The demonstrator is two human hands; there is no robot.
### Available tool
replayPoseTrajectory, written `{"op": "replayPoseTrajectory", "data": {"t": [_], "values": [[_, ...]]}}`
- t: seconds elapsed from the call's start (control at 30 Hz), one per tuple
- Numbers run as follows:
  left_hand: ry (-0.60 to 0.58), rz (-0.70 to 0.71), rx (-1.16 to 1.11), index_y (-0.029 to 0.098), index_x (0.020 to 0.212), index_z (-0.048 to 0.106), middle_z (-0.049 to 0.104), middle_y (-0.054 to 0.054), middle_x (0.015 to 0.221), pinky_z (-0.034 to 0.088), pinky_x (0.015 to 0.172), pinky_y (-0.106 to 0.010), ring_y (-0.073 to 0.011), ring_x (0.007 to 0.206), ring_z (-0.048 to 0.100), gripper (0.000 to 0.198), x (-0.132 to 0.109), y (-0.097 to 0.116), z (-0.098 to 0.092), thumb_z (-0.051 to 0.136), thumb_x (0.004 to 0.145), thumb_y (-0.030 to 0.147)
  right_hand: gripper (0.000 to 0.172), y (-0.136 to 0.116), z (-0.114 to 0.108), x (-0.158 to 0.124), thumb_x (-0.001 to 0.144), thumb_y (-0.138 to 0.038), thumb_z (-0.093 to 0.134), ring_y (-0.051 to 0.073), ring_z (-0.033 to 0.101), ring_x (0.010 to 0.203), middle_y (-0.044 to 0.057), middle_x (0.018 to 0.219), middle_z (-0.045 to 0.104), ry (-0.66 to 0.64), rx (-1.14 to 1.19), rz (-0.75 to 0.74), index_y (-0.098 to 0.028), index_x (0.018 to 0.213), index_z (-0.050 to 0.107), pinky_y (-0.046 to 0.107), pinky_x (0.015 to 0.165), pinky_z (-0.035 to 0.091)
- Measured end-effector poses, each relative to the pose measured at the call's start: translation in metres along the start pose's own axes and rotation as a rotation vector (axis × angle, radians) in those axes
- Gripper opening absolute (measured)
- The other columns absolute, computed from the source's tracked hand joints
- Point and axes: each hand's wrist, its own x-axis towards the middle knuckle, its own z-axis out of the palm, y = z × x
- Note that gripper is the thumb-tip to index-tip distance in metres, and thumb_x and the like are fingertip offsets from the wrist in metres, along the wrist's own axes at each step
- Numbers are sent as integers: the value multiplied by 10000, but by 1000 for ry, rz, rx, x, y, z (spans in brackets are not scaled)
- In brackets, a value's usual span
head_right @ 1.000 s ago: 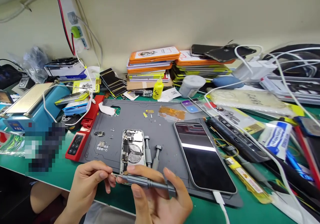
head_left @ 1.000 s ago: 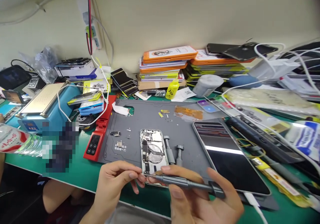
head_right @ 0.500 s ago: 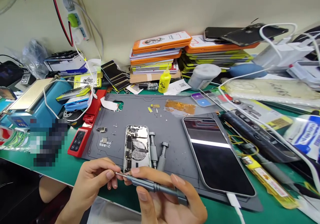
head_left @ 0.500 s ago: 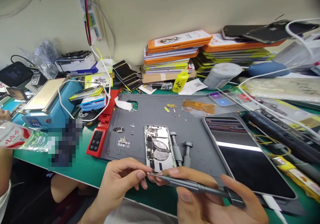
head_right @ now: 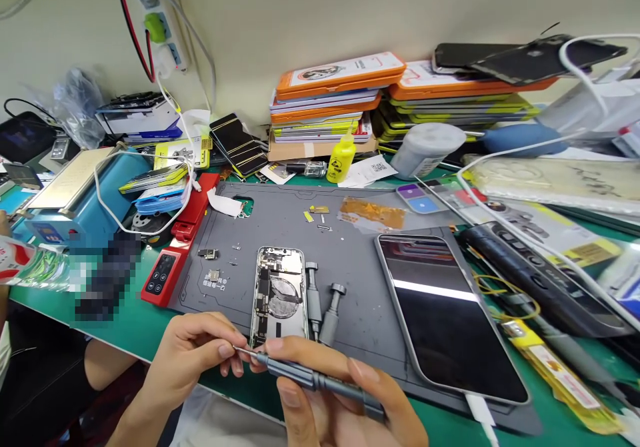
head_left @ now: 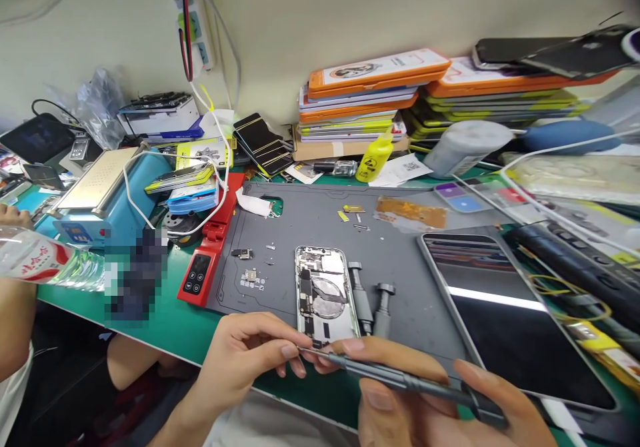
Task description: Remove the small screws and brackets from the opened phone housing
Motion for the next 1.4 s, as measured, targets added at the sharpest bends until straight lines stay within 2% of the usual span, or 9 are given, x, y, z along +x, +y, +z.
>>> {"op": "replayPoseTrajectory", "data": {"t": [0.23, 0.33, 0.4, 0.47, 0.53, 0.63, 0.83, 1.0, 1.4], "values": [[-60, 1, 54, 254, 1024, 956, 897, -118, 923, 584, 603, -163, -162, 723, 841, 249, -4, -4, -4, 932, 960, 493, 588, 2, -11, 2, 978, -60, 773, 204, 847, 801, 10, 1019, 872, -86, 76, 109, -317, 1467, 571, 378, 696, 751], [-88, 96, 192, 237, 1193, 929, 900, -124, 943, 591, 581, -199, -154, 661, 802, 352, -8, -7, -5, 791, 1072, 538, 498, -6, -11, 8, 1068, -155, 714, 189, 815, 742, -1, 972, 844, -102, 201, 224, -356, 1509, 599, 335, 590, 721], [-31, 234, 395, 208, 1252, 893, 881, -92, 865, 570, 549, -209, -133, 589, 735, 391, -11, -7, -6, 624, 1180, 483, 481, -10, -11, 15, 1108, -206, 672, 176, 779, 689, 2, 953, 825, -64, 197, 237, -357, 1558, 595, 307, 523, 685], [77, 454, 726, 198, 1196, 864, 845, -56, 813, 559, 572, -223, -138, 616, 713, 358, -13, -6, -8, 550, 1216, 371, 581, -12, -10, 23, 1089, -161, 688, 164, 769, 687, 1, 957, 822, -9, 54, 145, -356, 1619, 553, 294, 539, 685], [152, 710, 1114, 203, 1152, 843, 830, -53, 867, 572, 660, -261, -165, 718, 725, 249, -13, -5, -11, 606, 1185, 273, 739, -7, -12, 32, 1011, -56, 747, 158, 786, 708, 0, 972, 827, -17, -166, -59, -342, 1653, 518, 292, 599, 708], [96, 905, 1444, 204, 1223, 824, 824, -65, 995, 574, 740, -306, -186, 808, 719, 229, -11, -5, -16, 600, 1174, 194, 721, 5, -20, 39, 920, 14, 793, 170, 805, 709, 22, 953, 817, -239, -386, -355, -243, 1566, 603, 288, 624, 720], [-137, 897, 1478, 187, 1337, 780, 830, -83, 1232, 551, 805, -344, -204, 943, 736, 376, -8, -7, -20, 421, 1230, 160, 674, 16, -32, 33, 937, 61, 709, 195, 829, 785, 87, 976, 824, -449, -446, -346, -153, 1565, 597, 287, 666, 734], [-156, 840, 1458, 191, 1329, 785, 838, -58, 1213, 508, 791, -346, -198, 917, 707, 416, -7, -3, -18, 376, 1249, 179, 705, 12, -30, 34, 926, 86, 711, 207, 843, 787, 91, 973, 843, -507, -456, -391, -149, 1581, 598, 281, 644, 736], [-170, 807, 1452, 189, 1353, 776, 835, -51, 1230, 496, 786, -362, -208, 914, 680, 422, -7, -4, -16, 367, 1249, 182, 768, 11, -28, 32, 909, 79, 741, 215, 848, 776, 62, 1008, 869, -460, -451, -358, -212, 1611, 627, 288, 618, 737]]}}
